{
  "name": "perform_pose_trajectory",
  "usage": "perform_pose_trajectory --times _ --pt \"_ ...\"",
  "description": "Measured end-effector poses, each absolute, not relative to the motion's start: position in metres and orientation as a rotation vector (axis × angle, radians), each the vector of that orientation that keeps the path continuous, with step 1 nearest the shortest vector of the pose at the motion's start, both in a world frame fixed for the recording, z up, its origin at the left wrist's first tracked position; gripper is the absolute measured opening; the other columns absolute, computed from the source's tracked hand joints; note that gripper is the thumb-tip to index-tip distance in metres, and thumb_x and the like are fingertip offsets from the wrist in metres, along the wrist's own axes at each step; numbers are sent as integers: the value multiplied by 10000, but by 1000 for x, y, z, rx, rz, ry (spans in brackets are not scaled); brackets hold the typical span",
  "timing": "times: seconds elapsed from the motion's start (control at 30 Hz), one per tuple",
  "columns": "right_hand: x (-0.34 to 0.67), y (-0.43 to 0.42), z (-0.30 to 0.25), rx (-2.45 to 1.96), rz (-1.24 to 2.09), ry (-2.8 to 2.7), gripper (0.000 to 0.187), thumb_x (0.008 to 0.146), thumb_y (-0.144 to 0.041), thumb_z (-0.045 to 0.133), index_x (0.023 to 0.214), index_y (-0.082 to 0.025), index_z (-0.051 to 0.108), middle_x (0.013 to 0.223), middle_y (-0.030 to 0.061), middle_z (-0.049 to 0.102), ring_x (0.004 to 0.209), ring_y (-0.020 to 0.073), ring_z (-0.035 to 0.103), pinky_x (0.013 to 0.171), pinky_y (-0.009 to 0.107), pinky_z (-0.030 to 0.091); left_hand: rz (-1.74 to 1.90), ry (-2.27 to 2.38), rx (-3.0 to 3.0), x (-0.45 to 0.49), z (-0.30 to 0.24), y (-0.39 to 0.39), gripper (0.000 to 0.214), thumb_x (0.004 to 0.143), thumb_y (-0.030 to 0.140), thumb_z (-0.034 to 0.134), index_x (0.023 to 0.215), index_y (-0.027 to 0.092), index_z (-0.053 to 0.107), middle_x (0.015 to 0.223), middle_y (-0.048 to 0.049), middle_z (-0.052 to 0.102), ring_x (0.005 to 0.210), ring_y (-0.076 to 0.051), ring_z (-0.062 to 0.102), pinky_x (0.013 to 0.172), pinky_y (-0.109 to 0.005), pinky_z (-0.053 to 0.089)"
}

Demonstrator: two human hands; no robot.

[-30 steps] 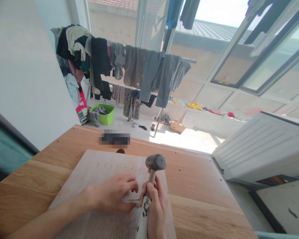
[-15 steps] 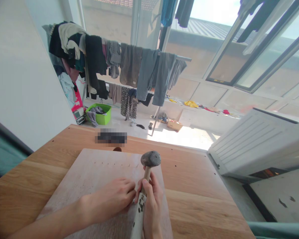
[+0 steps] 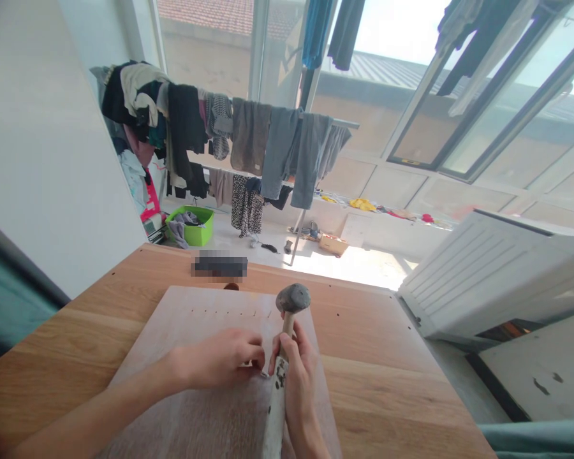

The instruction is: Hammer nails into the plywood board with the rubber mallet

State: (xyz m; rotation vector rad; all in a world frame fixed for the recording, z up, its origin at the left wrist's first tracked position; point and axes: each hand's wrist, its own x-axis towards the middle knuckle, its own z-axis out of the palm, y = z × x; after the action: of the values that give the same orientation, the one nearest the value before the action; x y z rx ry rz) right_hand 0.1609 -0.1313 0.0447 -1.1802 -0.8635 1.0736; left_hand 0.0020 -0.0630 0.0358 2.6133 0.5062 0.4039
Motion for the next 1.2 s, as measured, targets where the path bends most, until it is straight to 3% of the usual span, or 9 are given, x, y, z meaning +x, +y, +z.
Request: perform_pose_trajectory --times 0.13,0.27,0.43,0.77,1.03,1.2 --pt "163 -134 45 -1231 1047 -901 223 837 -434 597 793 -220 557 611 -56 505 454 105 418 458 233 329 596 612 2245 -14 37 -37 59 859 173 635 856 181 693 855 -11 683 755 -135 626 698 -226 463" --pt "166 -137 43 -1277 1057 -962 237 860 -443 576 792 -216 584 598 -48 515 477 121 430 485 242 334 873 974 1901 -23 22 -12 163 865 325 626 878 171 677 813 -20 689 736 -151 611 681 -251 464" --pt "165 -137 46 -1307 1045 -969 261 843 -445 597 723 -214 577 564 -45 511 462 117 417 469 244 321 943 1049 1829 -23 9 -8 278 836 280 603 1089 196 682 820 -8 702 716 -147 607 659 -241 456" --pt "167 -135 46 -1335 1027 -918 327 821 -472 610 1001 -199 614 570 -58 521 458 130 414 460 252 302 942 1103 1866 -25 11 -13 208 858 299 582 1014 217 692 772 10 709 637 -127 578 653 -232 471" --pt "164 -136 51 -1310 985 -927 229 829 -411 601 713 -216 575 542 -48 502 453 120 402 452 241 315 885 973 1996 -23 10 -15 148 860 222 565 966 210 668 904 -24 707 812 -159 653 708 -247 495" --pt "163 -135 48 -1267 947 -965 189 819 -391 608 775 -207 610 588 -46 531 457 113 425 455 237 321 925 1012 2060 -24 9 -16 102 851 192 573 916 203 651 864 -19 695 803 -158 655 729 -247 489"
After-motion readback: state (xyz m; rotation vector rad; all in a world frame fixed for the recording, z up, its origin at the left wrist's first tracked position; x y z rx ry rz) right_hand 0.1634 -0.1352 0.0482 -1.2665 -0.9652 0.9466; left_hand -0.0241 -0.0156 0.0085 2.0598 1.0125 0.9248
